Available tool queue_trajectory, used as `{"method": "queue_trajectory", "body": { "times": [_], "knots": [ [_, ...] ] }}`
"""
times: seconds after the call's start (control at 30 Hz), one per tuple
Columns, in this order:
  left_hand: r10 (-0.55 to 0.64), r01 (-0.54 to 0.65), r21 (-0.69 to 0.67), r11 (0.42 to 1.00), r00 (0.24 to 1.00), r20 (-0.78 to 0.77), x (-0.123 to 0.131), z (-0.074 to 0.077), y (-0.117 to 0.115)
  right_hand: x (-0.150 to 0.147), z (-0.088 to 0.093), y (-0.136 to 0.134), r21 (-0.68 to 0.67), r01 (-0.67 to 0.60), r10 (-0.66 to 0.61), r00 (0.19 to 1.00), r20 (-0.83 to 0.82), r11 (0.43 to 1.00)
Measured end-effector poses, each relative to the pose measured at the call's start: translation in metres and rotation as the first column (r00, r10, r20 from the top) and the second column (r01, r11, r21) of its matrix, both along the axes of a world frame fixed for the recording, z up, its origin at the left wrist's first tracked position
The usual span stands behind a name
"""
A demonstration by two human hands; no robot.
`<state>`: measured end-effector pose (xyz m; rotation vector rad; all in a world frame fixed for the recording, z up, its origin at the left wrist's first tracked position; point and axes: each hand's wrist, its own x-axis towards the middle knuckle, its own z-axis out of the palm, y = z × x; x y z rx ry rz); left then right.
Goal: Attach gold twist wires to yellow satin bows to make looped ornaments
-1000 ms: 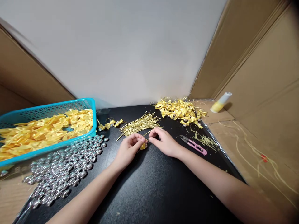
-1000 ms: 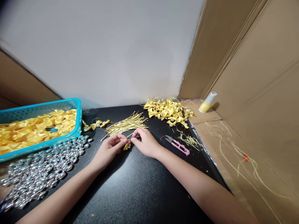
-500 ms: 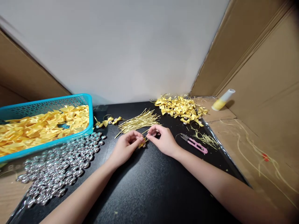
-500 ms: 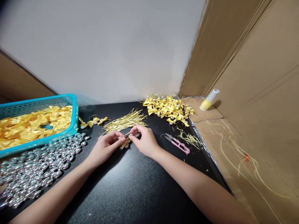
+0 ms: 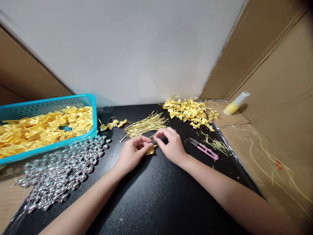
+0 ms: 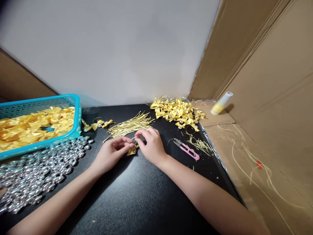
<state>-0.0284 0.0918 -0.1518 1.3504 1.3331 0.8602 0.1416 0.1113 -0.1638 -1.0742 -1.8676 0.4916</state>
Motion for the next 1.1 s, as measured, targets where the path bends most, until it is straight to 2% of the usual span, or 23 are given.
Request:
{"method": "queue_trajectory", "body": {
  "times": [0.2, 0.43, 0.63, 0.77, 0.97, 1.1],
  "knots": [
    [-0.015, 0.019, 0.032, 0.999, 0.994, -0.112, 0.001, -0.002, -0.002, 0.001, -0.004, -0.001, 0.154, 0.057, -0.072, 0.993, 0.09, 0.986],
    [-0.045, 0.06, 0.081, 0.995, 0.982, -0.182, 0.001, -0.002, -0.003, 0.001, -0.007, 0.0, 0.164, 0.044, -0.062, 0.993, 0.105, 0.985],
    [-0.062, 0.096, 0.129, 0.987, 0.968, -0.243, 0.0, -0.002, -0.004, 0.003, -0.004, 0.0, 0.048, 0.016, -0.02, 0.995, 0.096, 0.999],
    [-0.076, 0.122, 0.147, 0.982, 0.956, -0.282, -0.001, -0.001, -0.004, 0.005, -0.001, 0.004, -0.071, -0.042, 0.043, 0.999, 0.012, 0.997],
    [-0.112, 0.153, 0.147, 0.977, 0.959, -0.259, -0.001, 0.0, -0.004, 0.006, -0.003, 0.009, -0.245, -0.131, 0.093, 0.982, -0.162, 0.961],
    [-0.083, 0.107, 0.122, 0.987, 0.979, -0.185, -0.002, -0.002, -0.002, 0.008, -0.004, 0.009, -0.329, -0.146, 0.085, 0.977, -0.193, 0.933]
  ]
}}
